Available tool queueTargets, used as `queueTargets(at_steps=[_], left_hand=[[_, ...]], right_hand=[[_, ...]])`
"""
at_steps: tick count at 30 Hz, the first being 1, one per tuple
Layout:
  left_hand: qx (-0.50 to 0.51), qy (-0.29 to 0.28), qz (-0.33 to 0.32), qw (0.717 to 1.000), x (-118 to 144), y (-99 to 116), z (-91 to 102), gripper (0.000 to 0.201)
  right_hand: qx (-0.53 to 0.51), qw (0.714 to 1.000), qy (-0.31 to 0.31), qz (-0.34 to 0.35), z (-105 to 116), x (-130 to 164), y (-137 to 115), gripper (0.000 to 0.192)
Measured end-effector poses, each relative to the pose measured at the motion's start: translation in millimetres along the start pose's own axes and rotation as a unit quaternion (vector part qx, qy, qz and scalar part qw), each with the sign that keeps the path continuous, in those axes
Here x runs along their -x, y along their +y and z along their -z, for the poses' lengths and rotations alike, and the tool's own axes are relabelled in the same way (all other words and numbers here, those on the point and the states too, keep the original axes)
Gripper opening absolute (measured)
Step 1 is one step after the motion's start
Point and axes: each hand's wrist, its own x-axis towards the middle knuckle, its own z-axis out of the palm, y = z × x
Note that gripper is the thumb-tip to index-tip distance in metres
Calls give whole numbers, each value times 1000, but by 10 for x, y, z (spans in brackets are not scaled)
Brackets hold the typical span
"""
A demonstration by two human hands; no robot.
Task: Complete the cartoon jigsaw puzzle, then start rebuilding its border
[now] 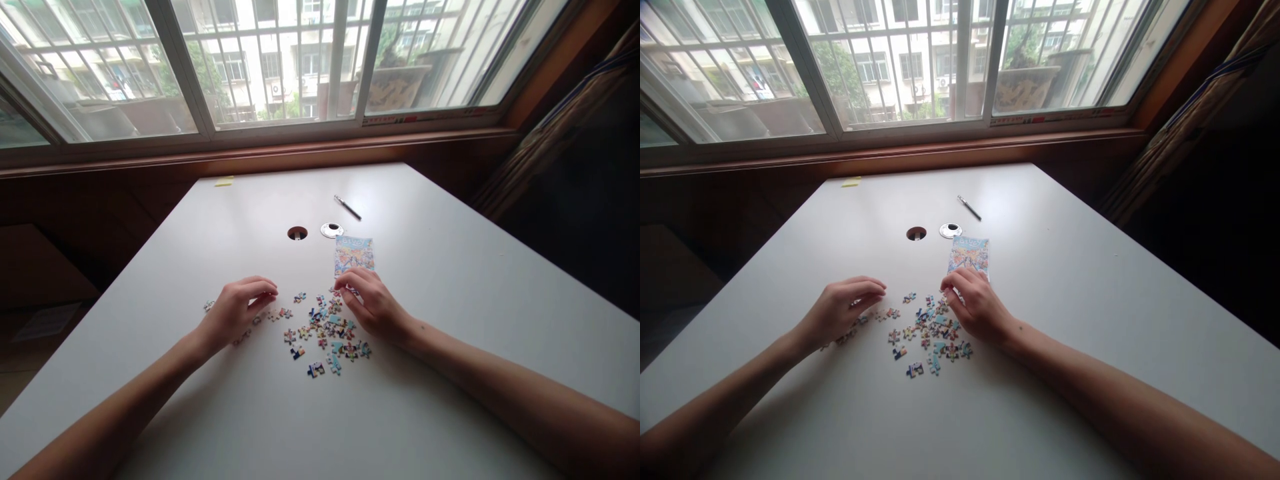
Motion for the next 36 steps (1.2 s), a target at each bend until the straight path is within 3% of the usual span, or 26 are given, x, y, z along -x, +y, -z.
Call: queueTargets(at_steps=[5,11,18,21,26,30,33,36], left_hand=[[-57,9,20,998,-21,-43,128,22],[-183,-140,-12,973,-24,4,260,14],[-147,-174,-13,974,-12,60,224,12],[-131,-157,-1,979,-10,101,222,12],[-62,-42,-2,997,-27,132,202,22],[-11,-20,72,997,-25,71,125,17],[-49,-15,89,995,-8,-12,49,13],[-117,-7,37,992,2,-56,19,15]], right_hand=[[-1,1000,2,0,6,-3,-9,13],[-1,1000,0,-2,13,-9,-24,13],[1,1000,0,-3,2,5,-2,13],[1,1000,0,-4,2,6,-2,13],[1,1000,1,-4,1,-3,-15,13],[-1,1000,3,-1,0,-7,-15,13],[3,1000,2,-1,-2,-5,-2,13],[5,1000,2,0,-2,-3,10,13]])
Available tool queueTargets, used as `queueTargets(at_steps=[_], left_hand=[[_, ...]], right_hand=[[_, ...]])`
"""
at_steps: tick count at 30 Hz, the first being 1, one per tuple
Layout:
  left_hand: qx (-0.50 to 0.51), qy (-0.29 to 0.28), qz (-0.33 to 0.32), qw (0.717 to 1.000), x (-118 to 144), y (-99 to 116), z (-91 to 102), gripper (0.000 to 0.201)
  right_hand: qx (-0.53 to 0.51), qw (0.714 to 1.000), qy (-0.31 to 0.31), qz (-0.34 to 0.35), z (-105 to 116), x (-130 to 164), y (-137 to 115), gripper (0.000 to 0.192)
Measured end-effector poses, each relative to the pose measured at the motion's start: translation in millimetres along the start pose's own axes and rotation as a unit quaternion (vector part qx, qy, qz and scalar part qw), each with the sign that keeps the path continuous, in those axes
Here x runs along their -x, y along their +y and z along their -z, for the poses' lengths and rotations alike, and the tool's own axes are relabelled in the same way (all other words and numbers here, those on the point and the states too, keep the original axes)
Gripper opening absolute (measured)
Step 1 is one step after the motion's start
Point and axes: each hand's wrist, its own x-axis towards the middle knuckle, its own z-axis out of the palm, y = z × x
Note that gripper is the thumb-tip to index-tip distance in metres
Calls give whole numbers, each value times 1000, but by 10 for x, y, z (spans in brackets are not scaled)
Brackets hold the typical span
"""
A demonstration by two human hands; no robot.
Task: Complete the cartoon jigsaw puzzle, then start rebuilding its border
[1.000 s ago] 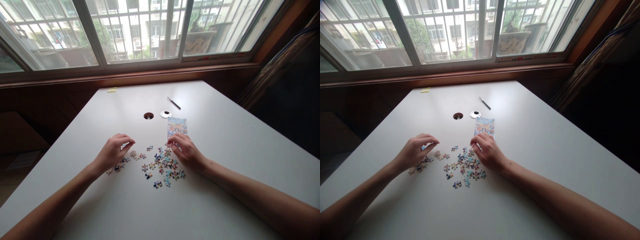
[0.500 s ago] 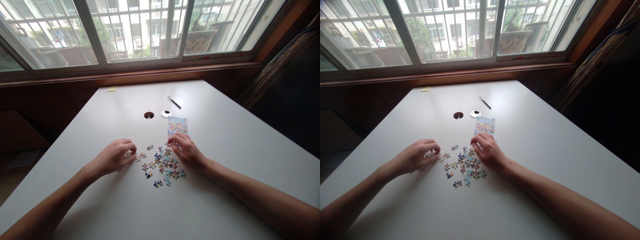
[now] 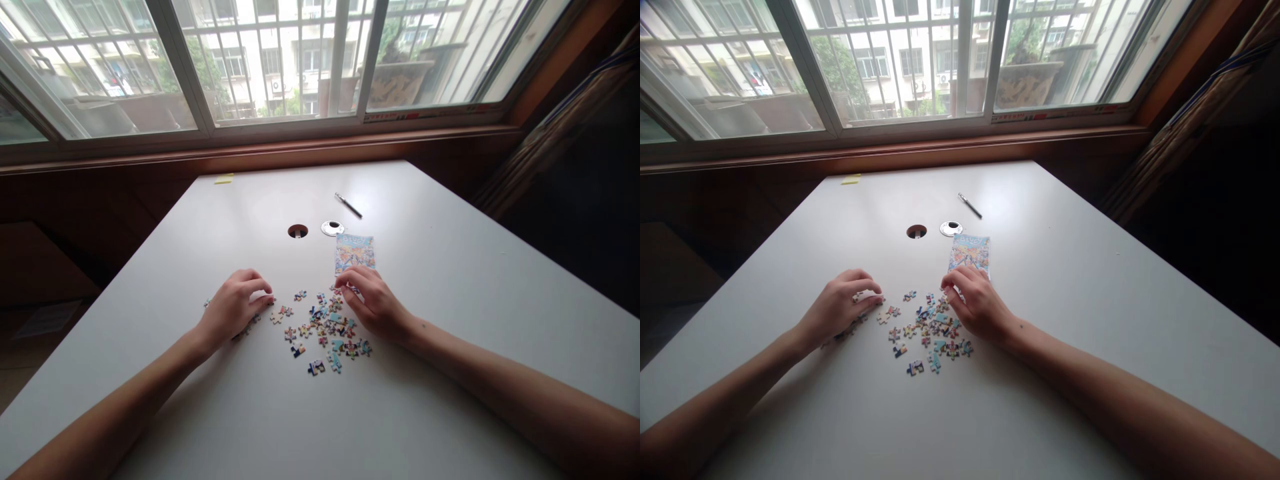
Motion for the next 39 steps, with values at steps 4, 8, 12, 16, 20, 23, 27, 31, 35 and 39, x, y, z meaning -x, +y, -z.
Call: queueTargets(at_steps=[4,8,12,16,20,23,27,31,35,39], left_hand=[[-18,-48,-56,997,14,45,63,20],[-20,-125,-88,988,59,134,126,17],[-26,-149,-67,986,81,201,136,16],[-18,-135,-60,989,58,233,172,19],[4,-146,-41,988,38,242,218,21],[-14,-166,-38,985,44,238,219,19],[-29,-164,-28,986,38,209,236,19],[-47,-153,-24,987,9,192,361,15],[8,-240,-79,967,89,398,461,10],[75,-362,-182,911,301,784,322,14]], right_hand=[[-2,1000,0,0,5,-2,-7,12],[-3,1000,-2,0,8,1,-21,13],[-3,1000,-4,-1,2,4,-14,13],[-6,1000,-1,2,0,-2,-11,12],[-9,1000,-2,1,14,-5,-26,12],[-10,1000,-1,1,18,-1,-29,12],[-9,1000,-1,1,7,8,-18,12],[-7,1000,0,-1,2,10,-13,12],[-5,1000,2,2,3,8,-9,13],[-1,1000,-3,0,1,11,-1,12]])
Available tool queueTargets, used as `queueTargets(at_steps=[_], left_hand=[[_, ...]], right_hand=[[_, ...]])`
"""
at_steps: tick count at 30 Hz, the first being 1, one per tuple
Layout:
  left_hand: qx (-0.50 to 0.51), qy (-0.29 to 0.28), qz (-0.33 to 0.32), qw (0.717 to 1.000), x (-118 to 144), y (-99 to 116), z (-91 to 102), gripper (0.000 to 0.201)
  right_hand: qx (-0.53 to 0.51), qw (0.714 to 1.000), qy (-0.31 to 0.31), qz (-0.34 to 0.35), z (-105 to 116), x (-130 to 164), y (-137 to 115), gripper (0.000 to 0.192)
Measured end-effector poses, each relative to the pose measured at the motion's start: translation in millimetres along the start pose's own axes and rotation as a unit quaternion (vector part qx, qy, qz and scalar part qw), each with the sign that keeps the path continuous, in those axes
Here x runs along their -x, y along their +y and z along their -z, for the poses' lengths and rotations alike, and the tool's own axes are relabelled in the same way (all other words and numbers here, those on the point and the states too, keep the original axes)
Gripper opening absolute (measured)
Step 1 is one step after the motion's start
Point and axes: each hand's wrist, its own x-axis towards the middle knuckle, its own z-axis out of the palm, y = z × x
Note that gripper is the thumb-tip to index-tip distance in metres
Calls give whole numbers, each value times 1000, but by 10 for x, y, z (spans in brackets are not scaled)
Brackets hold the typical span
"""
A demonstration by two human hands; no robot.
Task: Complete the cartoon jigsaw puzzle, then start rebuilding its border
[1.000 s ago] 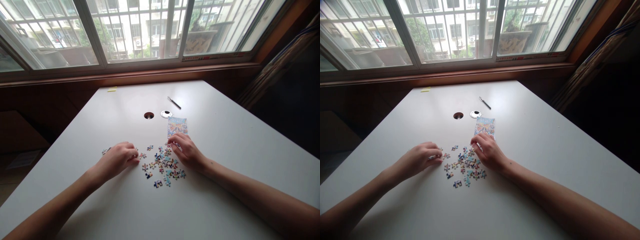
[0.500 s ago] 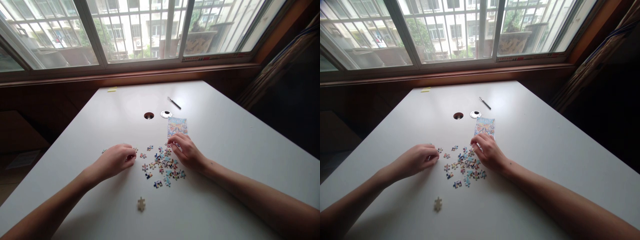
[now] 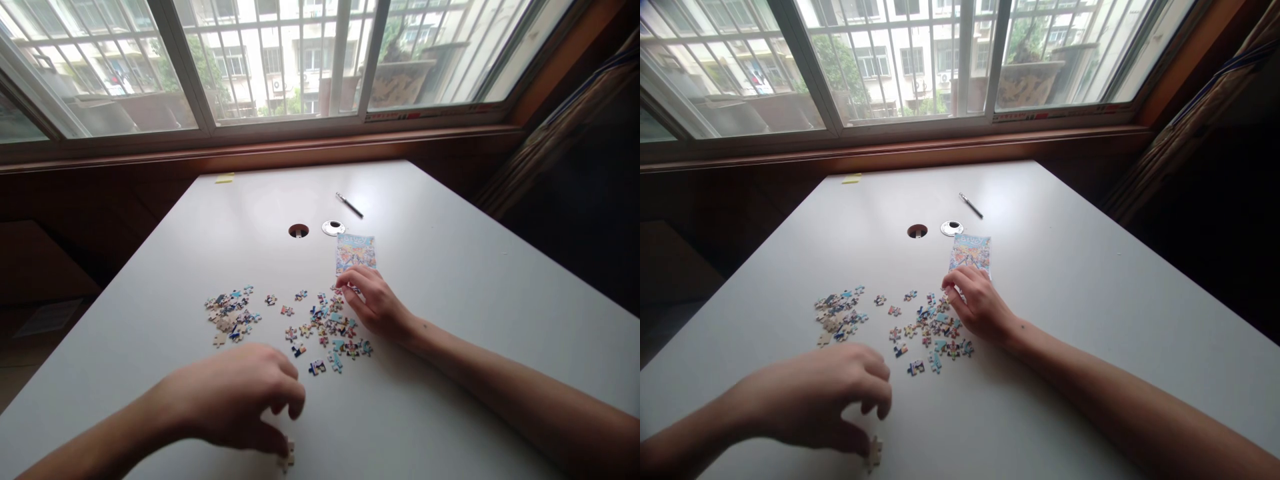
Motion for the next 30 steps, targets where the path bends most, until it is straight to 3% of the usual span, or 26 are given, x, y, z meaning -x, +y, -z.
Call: queueTargets(at_steps=[2,4,8,13,18,22,26,28,30], left_hand=[[-31,-22,-29,999,-60,105,-125,15],[-56,-13,-11,998,-86,119,-169,22],[-66,41,54,995,-18,-12,-20,20],[-22,26,81,996,44,-224,170,18],[-97,202,89,971,-25,-420,103,21],[-92,171,75,978,12,-471,101,23],[-136,205,133,960,37,-480,120,18],[-162,207,146,954,-21,-473,57,21],[-169,201,119,958,-108,-459,-38,23]], right_hand=[[-1,1000,0,-1,2,-2,-5,13],[-2,1000,2,0,5,-4,-13,13],[-1,1000,3,4,5,-6,-17,12],[-3,1000,5,3,-2,-4,-8,13],[-3,1000,-1,1,-1,-7,-4,13],[-3,1000,1,0,2,-7,-6,13],[-2,1000,0,-1,6,-9,-19,13],[-2,1000,1,0,7,-11,-21,13],[0,1000,3,2,8,-14,-17,12]])
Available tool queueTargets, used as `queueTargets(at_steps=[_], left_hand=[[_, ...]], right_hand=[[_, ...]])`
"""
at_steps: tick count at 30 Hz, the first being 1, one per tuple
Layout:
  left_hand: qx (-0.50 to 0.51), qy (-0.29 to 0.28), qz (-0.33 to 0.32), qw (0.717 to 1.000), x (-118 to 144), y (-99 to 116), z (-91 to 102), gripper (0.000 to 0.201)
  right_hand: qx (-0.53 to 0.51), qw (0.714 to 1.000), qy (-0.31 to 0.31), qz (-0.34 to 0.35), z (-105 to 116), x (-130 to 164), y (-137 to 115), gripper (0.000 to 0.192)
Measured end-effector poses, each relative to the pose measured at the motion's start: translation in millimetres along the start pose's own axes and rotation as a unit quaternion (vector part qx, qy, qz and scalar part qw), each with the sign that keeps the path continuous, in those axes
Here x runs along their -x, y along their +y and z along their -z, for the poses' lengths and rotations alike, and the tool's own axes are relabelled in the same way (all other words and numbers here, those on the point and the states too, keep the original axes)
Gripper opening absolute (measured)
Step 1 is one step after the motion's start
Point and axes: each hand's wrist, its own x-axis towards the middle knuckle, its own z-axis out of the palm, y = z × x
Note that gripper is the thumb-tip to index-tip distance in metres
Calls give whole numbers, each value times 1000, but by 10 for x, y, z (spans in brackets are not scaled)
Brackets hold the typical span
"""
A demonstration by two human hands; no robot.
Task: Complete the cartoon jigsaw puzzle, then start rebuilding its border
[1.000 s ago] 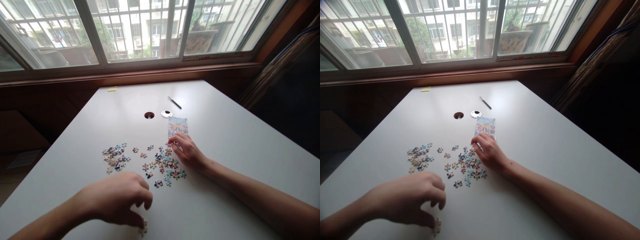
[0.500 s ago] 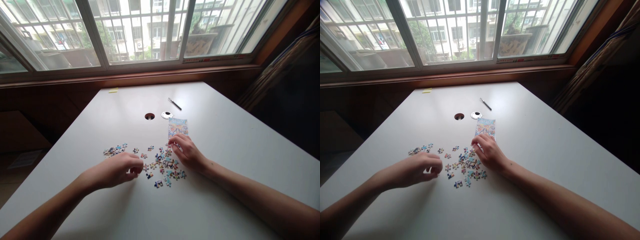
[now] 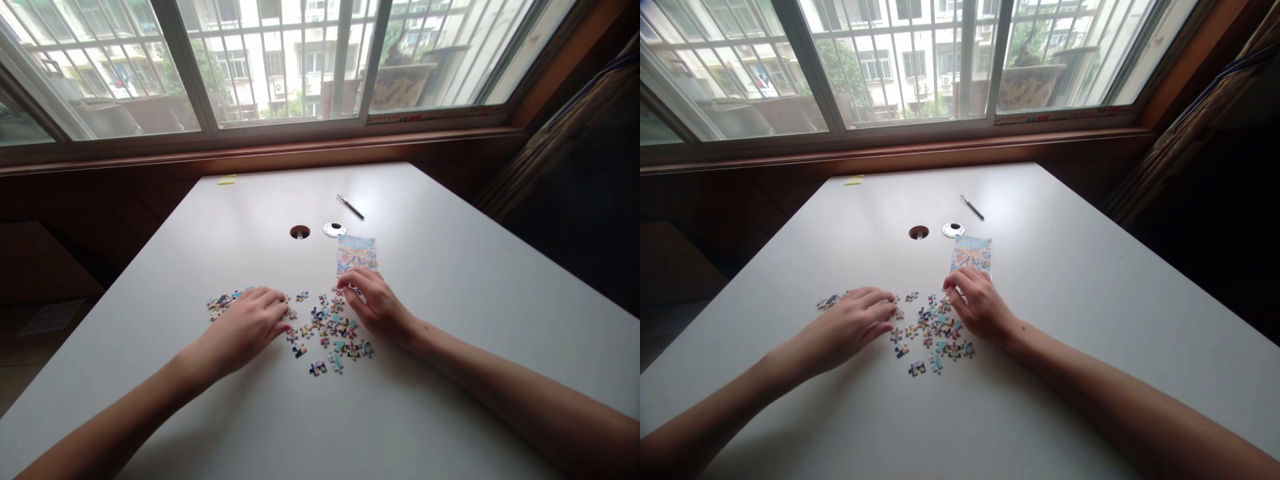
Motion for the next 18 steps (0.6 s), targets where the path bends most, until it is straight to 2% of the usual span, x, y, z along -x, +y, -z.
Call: queueTargets(at_steps=[2,4,7,11,14,16,18], left_hand=[[17,6,-42,999,-30,54,-81,30],[30,13,-56,998,-45,75,-96,33],[18,4,-41,999,-40,70,-28,28],[17,-26,-83,996,-20,28,68,40],[16,-9,-78,997,17,-159,183,42],[2,7,-33,999,57,-342,287,35],[-8,-16,5,1000,91,-473,360,28]], right_hand=[[0,1000,3,2,1,-3,4,12],[0,1000,4,2,2,-4,6,12],[0,1000,0,-1,1,-2,10,13],[-2,1000,-1,-5,-4,3,15,13],[-1,1000,-1,-5,-6,4,14,13],[-2,1000,0,-3,-6,3,9,13],[-3,1000,0,-4,-4,1,5,13]])
